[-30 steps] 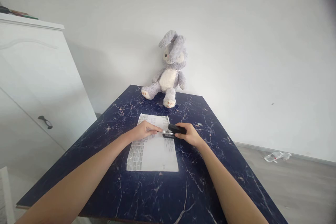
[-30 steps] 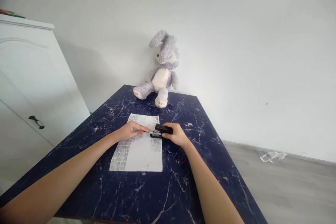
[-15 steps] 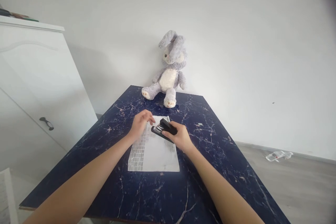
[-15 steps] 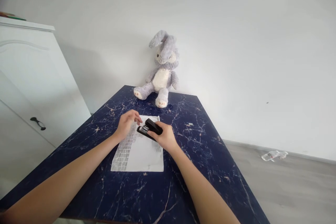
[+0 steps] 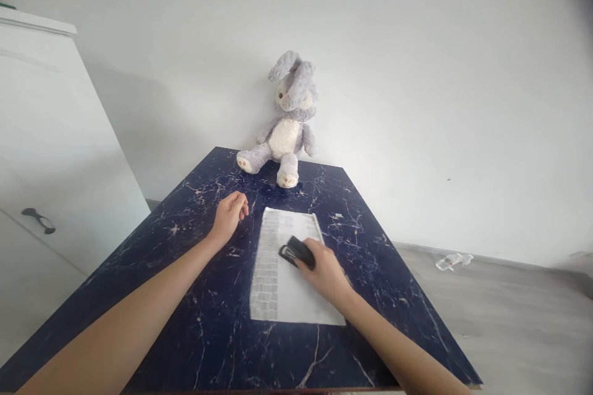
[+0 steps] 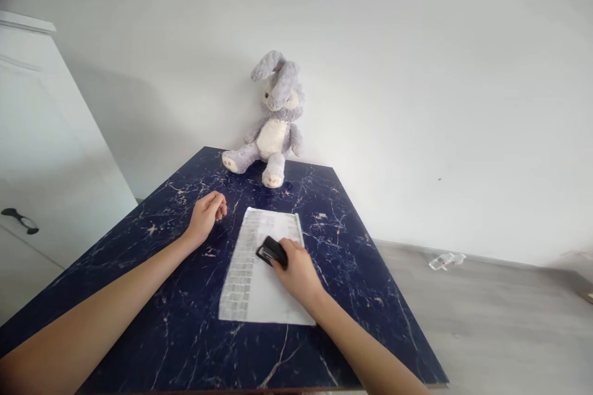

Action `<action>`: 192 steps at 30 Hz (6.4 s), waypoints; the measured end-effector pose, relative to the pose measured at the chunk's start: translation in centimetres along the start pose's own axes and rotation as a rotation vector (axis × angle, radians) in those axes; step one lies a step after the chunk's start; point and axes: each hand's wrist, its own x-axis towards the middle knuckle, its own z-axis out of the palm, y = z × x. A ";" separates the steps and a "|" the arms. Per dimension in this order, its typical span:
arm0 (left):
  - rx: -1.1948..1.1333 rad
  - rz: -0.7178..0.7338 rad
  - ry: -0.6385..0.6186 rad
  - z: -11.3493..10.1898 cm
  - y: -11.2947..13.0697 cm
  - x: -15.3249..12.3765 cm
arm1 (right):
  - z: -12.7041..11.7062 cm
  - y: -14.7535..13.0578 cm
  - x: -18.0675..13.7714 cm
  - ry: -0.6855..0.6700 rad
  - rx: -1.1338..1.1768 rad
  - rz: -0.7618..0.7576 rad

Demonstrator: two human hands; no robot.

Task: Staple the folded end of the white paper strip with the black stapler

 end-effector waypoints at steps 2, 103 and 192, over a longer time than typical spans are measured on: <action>0.013 -0.005 -0.023 0.1 0.0 0.0 | -2.0 2.4 -2.9 0.012 0.009 0.086; -0.395 -0.281 -0.169 2.1 0.1 -1.0 | 0.2 -1.2 6.0 -0.060 0.120 -0.417; -0.479 -0.399 -0.103 -0.5 -1.8 0.7 | 0.2 0.8 7.0 -0.226 0.268 -0.301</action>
